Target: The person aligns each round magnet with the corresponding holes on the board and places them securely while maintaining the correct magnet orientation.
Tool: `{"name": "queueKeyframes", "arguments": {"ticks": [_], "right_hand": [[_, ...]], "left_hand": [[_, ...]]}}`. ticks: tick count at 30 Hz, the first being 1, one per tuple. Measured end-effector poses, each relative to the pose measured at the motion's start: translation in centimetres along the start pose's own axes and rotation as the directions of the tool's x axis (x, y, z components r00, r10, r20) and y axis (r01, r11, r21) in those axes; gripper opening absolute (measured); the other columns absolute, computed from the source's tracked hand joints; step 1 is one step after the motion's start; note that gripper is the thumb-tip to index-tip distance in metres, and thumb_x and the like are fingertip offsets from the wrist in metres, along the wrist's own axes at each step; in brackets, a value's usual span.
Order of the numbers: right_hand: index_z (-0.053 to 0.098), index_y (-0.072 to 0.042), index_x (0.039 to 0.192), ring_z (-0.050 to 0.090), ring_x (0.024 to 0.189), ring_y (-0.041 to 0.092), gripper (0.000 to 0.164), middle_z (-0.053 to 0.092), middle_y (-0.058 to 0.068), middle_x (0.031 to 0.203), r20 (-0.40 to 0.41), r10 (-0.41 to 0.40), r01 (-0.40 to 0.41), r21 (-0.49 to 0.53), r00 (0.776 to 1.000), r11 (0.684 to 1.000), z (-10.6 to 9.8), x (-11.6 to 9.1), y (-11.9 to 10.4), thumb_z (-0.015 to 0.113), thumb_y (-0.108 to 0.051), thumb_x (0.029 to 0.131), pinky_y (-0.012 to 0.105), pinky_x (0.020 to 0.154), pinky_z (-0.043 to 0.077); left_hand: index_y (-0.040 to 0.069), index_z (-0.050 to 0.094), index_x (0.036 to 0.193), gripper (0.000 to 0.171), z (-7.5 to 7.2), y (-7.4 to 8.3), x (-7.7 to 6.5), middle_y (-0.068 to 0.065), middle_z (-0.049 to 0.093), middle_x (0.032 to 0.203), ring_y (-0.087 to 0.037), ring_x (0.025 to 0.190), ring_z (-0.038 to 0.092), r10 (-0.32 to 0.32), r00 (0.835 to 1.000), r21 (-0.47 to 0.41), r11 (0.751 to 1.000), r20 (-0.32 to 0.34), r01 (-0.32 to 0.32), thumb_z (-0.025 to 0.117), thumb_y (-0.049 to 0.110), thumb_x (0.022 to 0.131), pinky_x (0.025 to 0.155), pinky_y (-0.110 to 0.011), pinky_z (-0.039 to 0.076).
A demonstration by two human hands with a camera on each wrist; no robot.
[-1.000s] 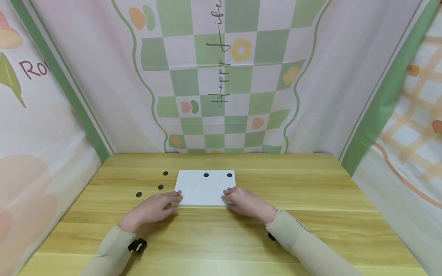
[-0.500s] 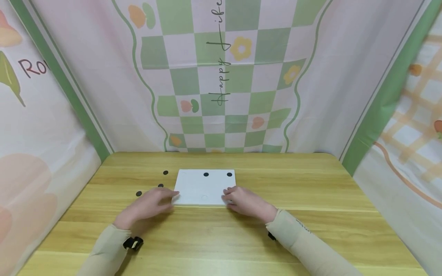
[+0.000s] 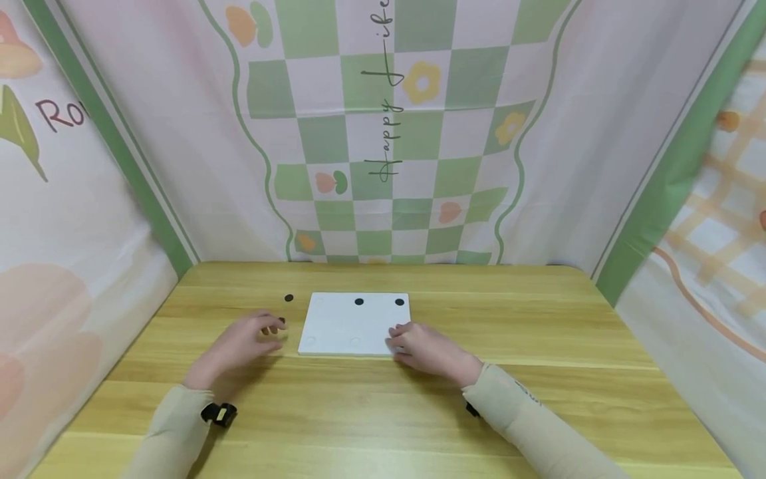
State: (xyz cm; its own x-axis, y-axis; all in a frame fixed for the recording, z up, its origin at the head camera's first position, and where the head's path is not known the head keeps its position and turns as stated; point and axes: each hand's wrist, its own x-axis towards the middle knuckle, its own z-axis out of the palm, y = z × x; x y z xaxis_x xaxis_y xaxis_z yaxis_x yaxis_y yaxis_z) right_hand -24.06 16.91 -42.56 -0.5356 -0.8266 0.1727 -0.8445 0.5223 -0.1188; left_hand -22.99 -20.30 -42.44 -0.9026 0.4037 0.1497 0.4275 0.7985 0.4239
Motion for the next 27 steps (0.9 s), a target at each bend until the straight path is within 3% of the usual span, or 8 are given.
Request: {"name": "queueKeyframes", "arguments": {"ticks": [6,27], "right_hand": [[0.070,-0.001,0.110,0.065,0.106,0.029,0.026,0.068,0.018,0.113,-0.001,0.007,-0.007,0.000,1.000,1.000,0.0,-0.1,0.1,0.069,-0.005,0.084,0.038,0.086,0.056],[0.069,-0.002,0.110,0.065,0.106,0.029,0.026,0.068,0.018,0.113,-0.011,-0.004,0.004,-0.003,1.000,1.000,0.1,-0.1,0.2,0.070,-0.007,0.084,0.038,0.086,0.056]], "left_hand": [[0.008,0.069,0.104,0.027,-0.8,-1.3,-0.3,-0.004,0.063,0.104,-0.017,0.090,0.059,-0.050,0.998,-0.029,0.998,-0.025,0.049,0.075,0.017,0.080,0.076,-0.033,0.054],[0.008,0.069,0.097,0.023,-2.6,-5.5,-1.7,-0.006,0.063,0.101,-0.022,0.085,0.060,-0.100,0.993,-0.057,0.994,-0.063,0.097,0.078,0.011,0.075,0.074,-0.038,0.053]]}}
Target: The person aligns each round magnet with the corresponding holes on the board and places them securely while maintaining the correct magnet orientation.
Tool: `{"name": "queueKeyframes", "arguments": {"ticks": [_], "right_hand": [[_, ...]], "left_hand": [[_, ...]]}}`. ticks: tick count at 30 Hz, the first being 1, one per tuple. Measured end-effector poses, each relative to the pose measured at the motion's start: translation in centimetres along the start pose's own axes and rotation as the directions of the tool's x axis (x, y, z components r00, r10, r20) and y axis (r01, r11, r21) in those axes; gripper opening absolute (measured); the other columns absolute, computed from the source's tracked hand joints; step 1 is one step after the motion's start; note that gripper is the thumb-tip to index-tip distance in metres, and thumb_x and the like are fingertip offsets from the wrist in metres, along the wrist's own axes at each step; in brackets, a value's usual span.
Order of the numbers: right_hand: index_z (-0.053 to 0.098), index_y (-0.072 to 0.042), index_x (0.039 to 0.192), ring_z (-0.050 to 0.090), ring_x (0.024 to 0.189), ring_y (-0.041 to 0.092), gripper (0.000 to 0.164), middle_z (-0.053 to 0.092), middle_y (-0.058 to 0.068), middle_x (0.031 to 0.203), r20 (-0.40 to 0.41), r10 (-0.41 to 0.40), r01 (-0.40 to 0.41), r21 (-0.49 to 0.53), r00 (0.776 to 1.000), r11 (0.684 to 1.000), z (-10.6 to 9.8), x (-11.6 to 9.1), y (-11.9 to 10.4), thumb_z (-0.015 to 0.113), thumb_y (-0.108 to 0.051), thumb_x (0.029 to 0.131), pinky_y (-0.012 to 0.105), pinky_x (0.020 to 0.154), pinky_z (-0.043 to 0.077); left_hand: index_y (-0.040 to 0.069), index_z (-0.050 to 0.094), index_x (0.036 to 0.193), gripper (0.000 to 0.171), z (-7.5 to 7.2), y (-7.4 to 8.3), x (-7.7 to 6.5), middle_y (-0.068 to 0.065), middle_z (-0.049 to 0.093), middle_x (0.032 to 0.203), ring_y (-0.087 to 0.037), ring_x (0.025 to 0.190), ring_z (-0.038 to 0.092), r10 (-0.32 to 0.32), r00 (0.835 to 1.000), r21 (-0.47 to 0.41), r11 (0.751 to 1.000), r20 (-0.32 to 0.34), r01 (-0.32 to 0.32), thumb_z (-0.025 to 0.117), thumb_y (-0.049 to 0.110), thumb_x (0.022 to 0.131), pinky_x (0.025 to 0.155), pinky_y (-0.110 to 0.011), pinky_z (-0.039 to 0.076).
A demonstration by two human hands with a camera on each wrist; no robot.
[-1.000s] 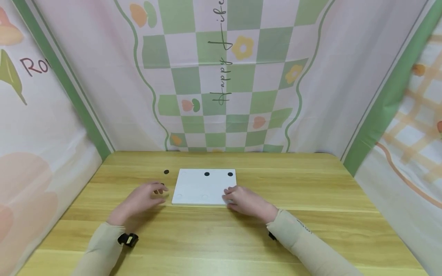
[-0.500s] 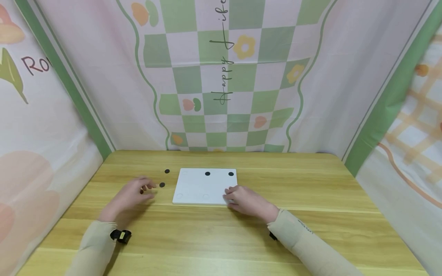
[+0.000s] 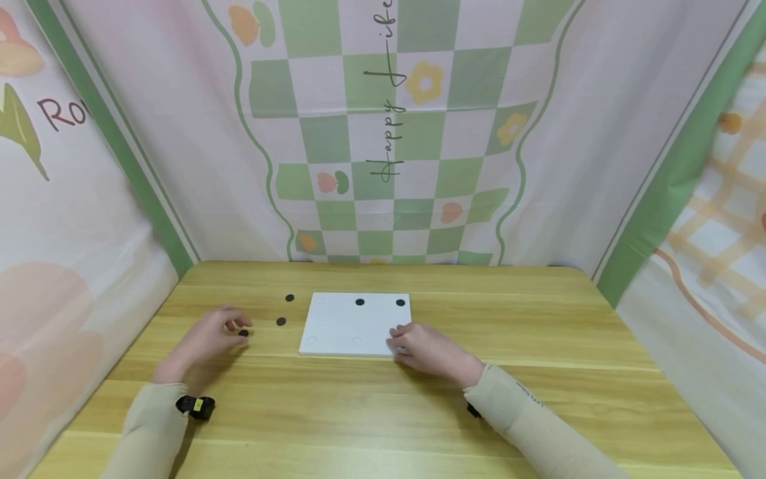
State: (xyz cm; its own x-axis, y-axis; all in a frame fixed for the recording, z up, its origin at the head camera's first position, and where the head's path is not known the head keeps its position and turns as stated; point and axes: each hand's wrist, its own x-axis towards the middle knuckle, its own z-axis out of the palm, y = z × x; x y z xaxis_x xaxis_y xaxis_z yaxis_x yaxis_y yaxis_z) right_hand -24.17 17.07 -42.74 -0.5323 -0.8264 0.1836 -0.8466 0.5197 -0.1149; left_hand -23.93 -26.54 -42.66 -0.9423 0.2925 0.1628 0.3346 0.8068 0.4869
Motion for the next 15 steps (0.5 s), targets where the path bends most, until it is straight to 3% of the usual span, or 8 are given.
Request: {"name": "queueKeyframes", "arguments": {"ticks": [15], "right_hand": [[0.070,-0.003,0.109,0.066,0.106,0.028,0.026,0.068,0.017,0.113,0.002,0.004,-0.004,-0.005,1.000,1.000,0.0,0.1,0.0,0.071,-0.008,0.084,0.037,0.085,0.056]], "left_hand": [[0.010,0.069,0.095,0.021,-0.5,-1.6,0.0,-0.007,0.061,0.099,-0.018,0.082,0.057,-0.041,0.998,-0.053,0.998,0.038,0.043,0.077,0.009,0.076,0.066,-0.029,0.049]]}}
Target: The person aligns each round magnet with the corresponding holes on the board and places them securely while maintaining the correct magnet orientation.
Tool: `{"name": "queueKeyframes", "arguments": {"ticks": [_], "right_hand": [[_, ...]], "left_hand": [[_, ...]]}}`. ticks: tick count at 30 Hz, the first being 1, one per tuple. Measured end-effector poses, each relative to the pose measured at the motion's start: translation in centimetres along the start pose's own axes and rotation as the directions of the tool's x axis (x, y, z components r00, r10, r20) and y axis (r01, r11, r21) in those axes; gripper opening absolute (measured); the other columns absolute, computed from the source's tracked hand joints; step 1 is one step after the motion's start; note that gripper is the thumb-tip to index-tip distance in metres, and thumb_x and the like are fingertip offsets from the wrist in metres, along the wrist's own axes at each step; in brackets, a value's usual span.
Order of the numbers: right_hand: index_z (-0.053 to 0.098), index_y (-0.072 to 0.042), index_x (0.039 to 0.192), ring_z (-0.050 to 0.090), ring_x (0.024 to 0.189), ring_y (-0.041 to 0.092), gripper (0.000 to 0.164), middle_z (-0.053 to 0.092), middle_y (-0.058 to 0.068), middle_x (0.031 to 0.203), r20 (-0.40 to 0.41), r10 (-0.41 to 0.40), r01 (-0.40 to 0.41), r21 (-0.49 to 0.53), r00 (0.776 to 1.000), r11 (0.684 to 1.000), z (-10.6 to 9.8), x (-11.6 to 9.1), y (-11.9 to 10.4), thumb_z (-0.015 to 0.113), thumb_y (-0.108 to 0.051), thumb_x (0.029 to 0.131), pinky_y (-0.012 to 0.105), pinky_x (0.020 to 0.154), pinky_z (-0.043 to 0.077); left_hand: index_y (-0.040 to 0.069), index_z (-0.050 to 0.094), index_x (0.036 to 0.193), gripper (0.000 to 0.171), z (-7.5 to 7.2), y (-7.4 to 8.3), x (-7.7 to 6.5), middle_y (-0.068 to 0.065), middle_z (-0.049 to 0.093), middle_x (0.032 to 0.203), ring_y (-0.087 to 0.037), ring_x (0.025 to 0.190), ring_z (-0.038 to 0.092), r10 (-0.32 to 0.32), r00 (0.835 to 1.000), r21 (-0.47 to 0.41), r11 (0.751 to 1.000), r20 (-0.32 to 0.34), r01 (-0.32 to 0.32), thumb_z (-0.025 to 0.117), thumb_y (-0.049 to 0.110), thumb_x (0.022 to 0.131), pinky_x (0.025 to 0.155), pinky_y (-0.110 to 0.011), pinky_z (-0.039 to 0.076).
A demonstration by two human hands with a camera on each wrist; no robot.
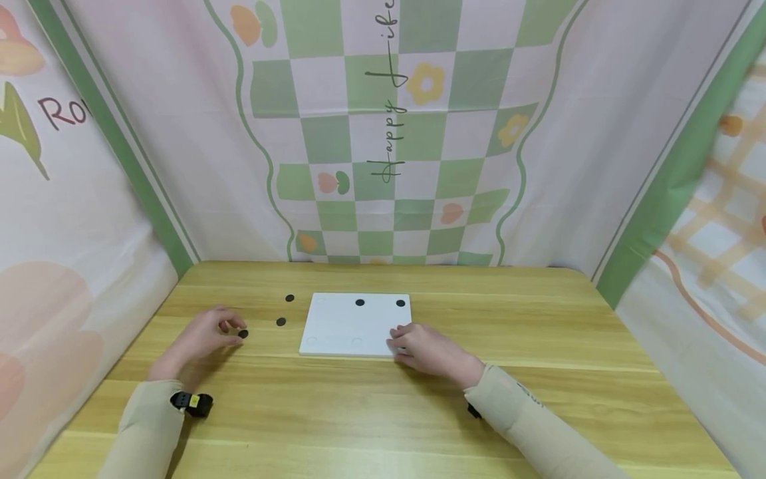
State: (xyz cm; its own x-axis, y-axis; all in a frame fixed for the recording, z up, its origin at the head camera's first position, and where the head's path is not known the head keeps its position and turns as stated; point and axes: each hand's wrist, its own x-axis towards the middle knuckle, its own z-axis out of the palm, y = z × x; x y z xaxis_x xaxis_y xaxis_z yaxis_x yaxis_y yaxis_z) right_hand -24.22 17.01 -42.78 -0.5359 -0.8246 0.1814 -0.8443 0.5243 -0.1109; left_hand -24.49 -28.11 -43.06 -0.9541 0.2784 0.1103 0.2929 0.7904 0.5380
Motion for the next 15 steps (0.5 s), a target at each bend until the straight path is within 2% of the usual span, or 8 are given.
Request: {"name": "queueKeyframes", "arguments": {"ticks": [8,15], "right_hand": [[0.070,-0.002,0.110,0.066,0.106,0.028,0.027,0.068,0.017,0.113,-0.001,0.005,-0.005,-0.006,1.000,1.000,0.0,0.0,0.0,0.071,-0.008,0.084,0.037,0.085,0.056],[0.069,-0.003,0.110,0.065,0.106,0.028,0.027,0.068,0.017,0.114,-0.005,0.007,-0.007,-0.005,1.000,1.000,0.0,0.0,-0.1,0.071,-0.009,0.084,0.037,0.085,0.056]], "left_hand": [[0.011,0.070,0.092,0.019,-0.1,-0.8,0.4,-0.008,0.061,0.099,-0.017,0.080,0.057,-0.035,0.999,-0.033,0.999,0.036,0.036,0.078,0.010,0.076,0.063,-0.027,0.049],[0.010,0.069,0.089,0.017,0.0,-1.3,0.6,-0.006,0.063,0.092,-0.015,0.077,0.057,-0.019,0.999,-0.049,0.999,0.048,0.021,0.078,0.010,0.075,0.062,-0.027,0.048]]}}
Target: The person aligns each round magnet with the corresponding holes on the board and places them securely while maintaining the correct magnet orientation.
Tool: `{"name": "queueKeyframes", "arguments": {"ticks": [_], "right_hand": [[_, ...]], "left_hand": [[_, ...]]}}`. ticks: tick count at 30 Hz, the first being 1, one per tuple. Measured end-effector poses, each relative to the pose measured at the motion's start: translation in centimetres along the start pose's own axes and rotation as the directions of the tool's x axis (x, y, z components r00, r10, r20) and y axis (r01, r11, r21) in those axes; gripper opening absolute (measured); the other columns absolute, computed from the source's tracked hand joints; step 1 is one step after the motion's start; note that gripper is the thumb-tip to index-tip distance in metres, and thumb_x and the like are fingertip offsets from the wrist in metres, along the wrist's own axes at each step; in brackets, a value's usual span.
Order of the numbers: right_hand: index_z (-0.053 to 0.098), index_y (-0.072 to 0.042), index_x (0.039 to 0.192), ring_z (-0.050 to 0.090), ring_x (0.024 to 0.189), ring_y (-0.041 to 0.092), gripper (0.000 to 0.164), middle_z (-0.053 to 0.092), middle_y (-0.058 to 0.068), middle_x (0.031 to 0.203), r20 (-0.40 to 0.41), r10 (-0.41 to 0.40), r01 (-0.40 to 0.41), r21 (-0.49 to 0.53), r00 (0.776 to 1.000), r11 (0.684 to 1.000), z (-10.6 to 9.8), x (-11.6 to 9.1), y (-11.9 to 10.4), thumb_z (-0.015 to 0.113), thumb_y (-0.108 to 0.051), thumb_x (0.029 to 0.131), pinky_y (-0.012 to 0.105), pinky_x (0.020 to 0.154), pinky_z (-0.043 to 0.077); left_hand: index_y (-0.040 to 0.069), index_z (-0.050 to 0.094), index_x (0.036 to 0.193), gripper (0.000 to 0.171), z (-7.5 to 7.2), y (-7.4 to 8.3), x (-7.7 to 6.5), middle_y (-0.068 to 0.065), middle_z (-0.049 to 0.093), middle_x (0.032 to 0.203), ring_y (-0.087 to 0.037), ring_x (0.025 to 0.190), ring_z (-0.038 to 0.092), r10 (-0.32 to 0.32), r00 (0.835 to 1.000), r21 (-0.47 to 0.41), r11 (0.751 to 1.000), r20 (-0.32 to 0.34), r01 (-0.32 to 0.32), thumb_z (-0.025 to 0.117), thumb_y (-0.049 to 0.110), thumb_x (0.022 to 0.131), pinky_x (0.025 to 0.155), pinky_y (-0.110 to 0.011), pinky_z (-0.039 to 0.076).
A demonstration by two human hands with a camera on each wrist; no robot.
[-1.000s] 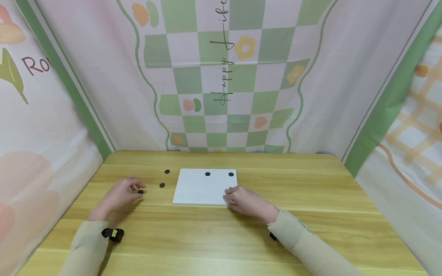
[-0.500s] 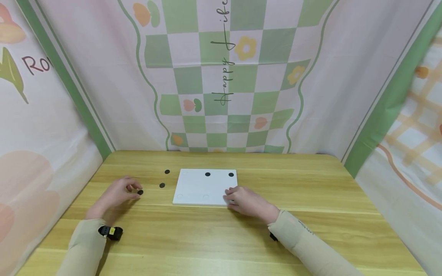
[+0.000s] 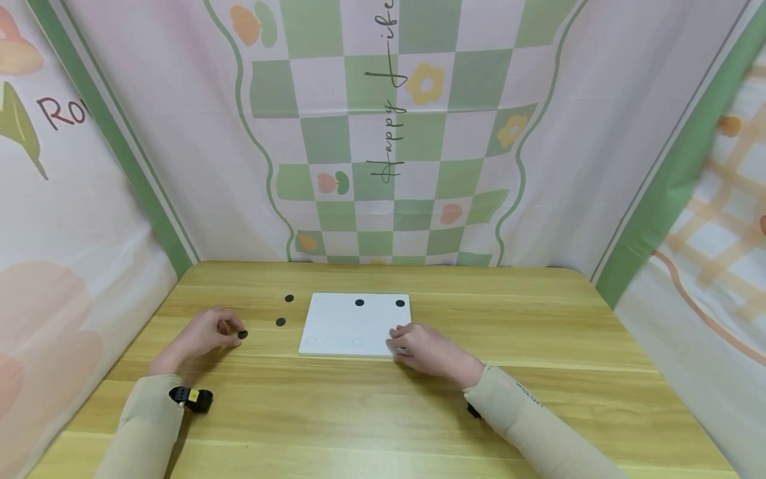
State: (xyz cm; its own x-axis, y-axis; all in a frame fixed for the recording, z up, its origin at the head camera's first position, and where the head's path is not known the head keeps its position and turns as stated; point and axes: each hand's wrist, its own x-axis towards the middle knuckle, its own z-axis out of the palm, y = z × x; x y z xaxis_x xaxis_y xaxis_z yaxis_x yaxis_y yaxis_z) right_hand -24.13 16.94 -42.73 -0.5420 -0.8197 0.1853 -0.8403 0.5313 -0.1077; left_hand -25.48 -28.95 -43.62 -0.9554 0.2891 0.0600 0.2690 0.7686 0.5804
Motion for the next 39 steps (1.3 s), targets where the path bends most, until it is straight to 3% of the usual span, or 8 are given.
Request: {"name": "queueKeyframes", "arguments": {"ticks": [7,20,26,33,39], "right_hand": [[0.070,-0.003,0.110,0.065,0.106,0.027,0.027,0.068,0.017,0.113,0.000,0.001,-0.001,0.009,1.000,1.000,0.01,0.05,0.02,0.071,-0.009,0.084,0.037,0.086,0.055],[0.069,-0.002,0.110,0.065,0.107,0.028,0.026,0.067,0.018,0.114,0.016,0.004,-0.004,0.020,1.000,1.000,-0.10,0.06,0.07,0.070,-0.007,0.084,0.037,0.086,0.055],[0.069,-0.002,0.110,0.065,0.107,0.028,0.026,0.068,0.017,0.113,0.010,0.006,-0.006,0.030,1.000,1.000,-0.05,0.04,0.10,0.070,-0.007,0.084,0.036,0.086,0.056],[0.070,-0.002,0.109,0.066,0.105,0.029,0.026,0.068,0.018,0.112,-0.005,-0.015,0.015,0.044,1.000,0.999,-0.05,0.06,0.05,0.070,-0.007,0.084,0.037,0.085,0.056],[0.070,-0.003,0.109,0.065,0.106,0.028,0.026,0.068,0.017,0.113,0.001,0.004,-0.004,0.041,1.000,0.999,0.03,-0.06,0.11,0.070,-0.008,0.084,0.037,0.086,0.055]], "left_hand": [[0.010,0.068,0.088,0.017,0.12,-0.41,0.23,-0.005,0.065,0.086,-0.013,0.072,0.055,0.004,1.000,-0.037,0.999,0.014,-0.003,0.079,0.011,0.075,0.057,-0.025,0.047],[0.011,0.067,0.091,0.020,0.10,-0.92,0.52,-0.004,0.065,0.089,-0.017,0.077,0.055,-0.012,0.998,-0.114,0.993,0.060,0.019,0.078,0.013,0.075,0.061,-0.028,0.048],[0.010,0.066,0.089,0.019,0.17,-0.93,0.58,-0.004,0.065,0.089,-0.018,0.077,0.055,-0.016,0.998,-0.117,0.993,0.062,0.023,0.078,0.011,0.075,0.063,-0.028,0.048],[0.012,0.066,0.086,0.020,0.44,-0.87,0.69,-0.002,0.065,0.088,-0.017,0.080,0.055,-0.012,0.999,-0.102,0.995,0.051,0.018,0.080,0.014,0.072,0.073,-0.030,0.045],[0.012,0.066,0.086,0.019,0.53,-0.71,0.79,-0.002,0.065,0.088,-0.017,0.081,0.056,-0.026,0.999,-0.117,0.993,0.047,0.031,0.080,0.013,0.073,0.073,-0.031,0.046]]}}
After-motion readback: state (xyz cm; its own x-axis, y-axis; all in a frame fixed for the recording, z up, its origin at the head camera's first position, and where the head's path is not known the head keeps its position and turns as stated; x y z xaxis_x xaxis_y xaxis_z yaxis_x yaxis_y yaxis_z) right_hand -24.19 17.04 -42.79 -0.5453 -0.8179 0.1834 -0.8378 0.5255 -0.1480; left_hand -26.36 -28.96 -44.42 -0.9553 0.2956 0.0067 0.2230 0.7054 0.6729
